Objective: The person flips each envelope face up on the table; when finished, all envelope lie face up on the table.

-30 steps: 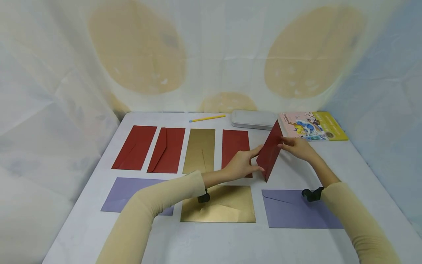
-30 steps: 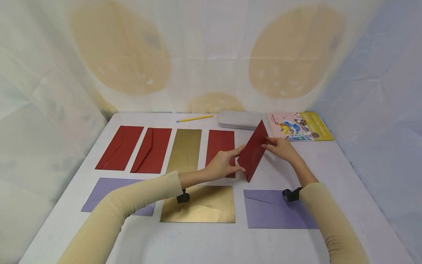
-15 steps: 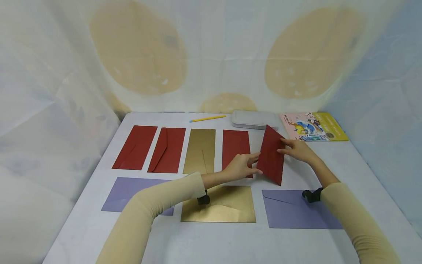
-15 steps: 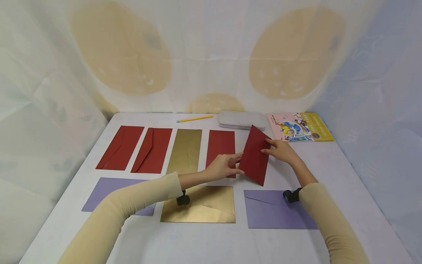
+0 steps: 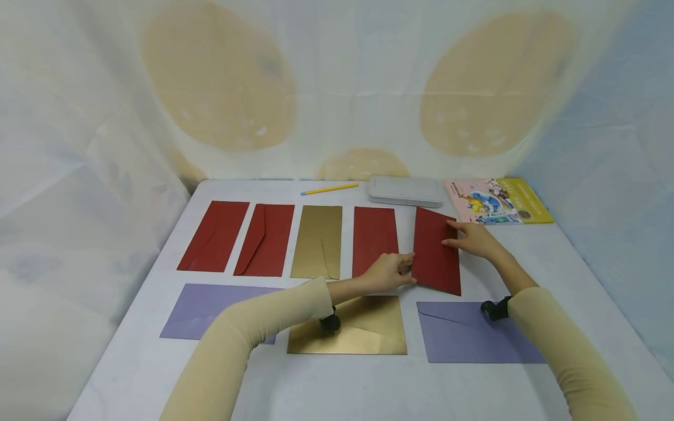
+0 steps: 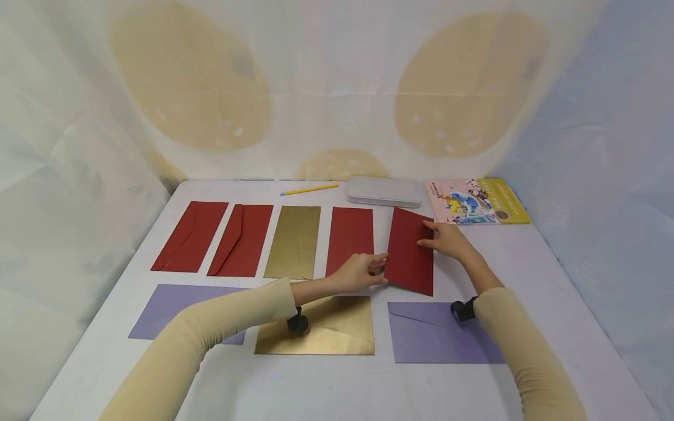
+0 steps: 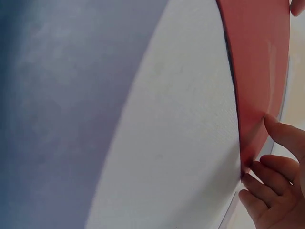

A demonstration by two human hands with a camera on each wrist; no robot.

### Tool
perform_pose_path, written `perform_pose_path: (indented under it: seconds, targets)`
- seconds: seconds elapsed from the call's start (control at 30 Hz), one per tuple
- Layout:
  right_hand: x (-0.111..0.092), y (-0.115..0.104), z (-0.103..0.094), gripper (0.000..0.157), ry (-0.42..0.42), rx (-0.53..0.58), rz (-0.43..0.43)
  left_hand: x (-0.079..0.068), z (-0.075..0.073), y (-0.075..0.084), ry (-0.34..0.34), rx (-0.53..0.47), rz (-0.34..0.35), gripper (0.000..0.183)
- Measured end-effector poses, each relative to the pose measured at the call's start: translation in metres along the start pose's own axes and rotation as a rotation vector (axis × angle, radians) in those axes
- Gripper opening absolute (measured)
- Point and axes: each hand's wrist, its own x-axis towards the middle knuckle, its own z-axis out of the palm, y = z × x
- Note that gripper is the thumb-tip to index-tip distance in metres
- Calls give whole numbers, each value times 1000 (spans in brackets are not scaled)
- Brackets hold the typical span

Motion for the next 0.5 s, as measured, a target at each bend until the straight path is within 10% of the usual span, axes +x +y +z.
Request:
perform_pose_path:
  seconds: [0.5]
  targets:
    - [-26,-9,-1,61,-19,-62,-46,-4,-6,4,-120,318,158,51]
